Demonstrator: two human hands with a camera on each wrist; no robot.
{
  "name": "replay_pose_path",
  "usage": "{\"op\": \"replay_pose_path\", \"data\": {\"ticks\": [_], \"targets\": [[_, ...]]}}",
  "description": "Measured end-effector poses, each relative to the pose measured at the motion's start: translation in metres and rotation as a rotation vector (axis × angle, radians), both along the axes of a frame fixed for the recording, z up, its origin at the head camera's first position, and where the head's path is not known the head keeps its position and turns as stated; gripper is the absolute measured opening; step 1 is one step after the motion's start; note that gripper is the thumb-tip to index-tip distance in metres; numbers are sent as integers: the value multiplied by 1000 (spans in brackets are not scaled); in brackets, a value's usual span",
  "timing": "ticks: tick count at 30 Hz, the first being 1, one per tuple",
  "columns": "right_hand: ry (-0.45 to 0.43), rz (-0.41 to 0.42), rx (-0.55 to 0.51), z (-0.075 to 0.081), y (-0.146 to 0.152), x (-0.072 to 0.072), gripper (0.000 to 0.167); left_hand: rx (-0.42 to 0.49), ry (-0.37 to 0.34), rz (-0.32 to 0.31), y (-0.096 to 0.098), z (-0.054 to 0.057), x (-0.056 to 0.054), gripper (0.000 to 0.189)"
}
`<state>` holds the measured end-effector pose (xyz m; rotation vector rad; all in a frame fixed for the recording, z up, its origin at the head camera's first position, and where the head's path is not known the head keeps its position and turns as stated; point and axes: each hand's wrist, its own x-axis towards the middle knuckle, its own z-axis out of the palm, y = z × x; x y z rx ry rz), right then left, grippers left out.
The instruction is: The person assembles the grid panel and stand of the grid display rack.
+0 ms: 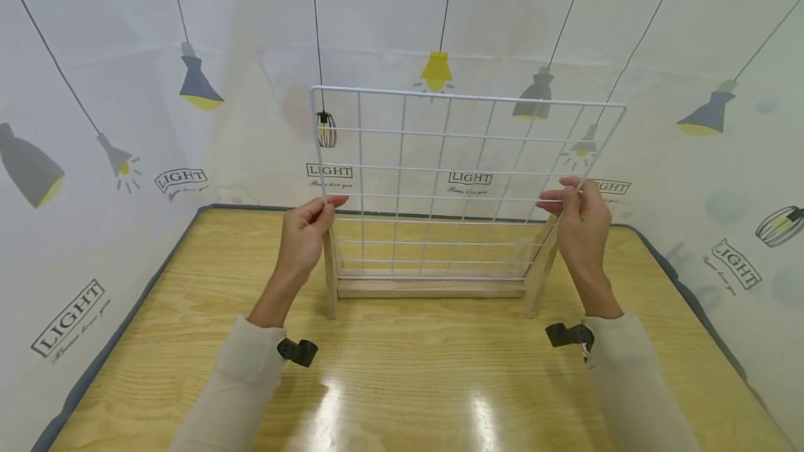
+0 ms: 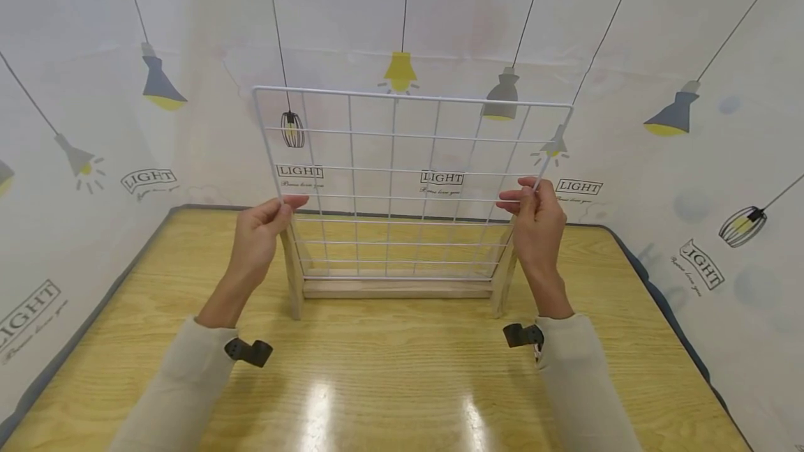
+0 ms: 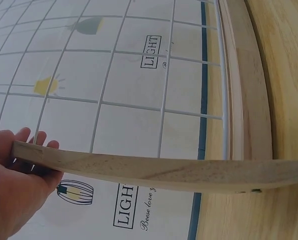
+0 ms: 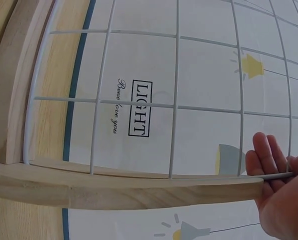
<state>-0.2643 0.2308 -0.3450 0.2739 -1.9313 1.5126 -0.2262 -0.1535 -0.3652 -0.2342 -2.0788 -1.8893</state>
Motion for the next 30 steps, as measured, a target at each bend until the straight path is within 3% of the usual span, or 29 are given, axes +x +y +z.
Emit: {"op": "replay_pose_path", "data": {"ticks": [8,18,30], "targets": [[18,-4,-5,-2,-1,-1,16,-18,-8,33,1,0,-4,29],[38,-11,-8,-1,-2,-1,17,-38,4,28,0,1,-11,29],[35,-35,23,-1,-2,-1,16,-65,9,24,1,-1,-10,29]]}}
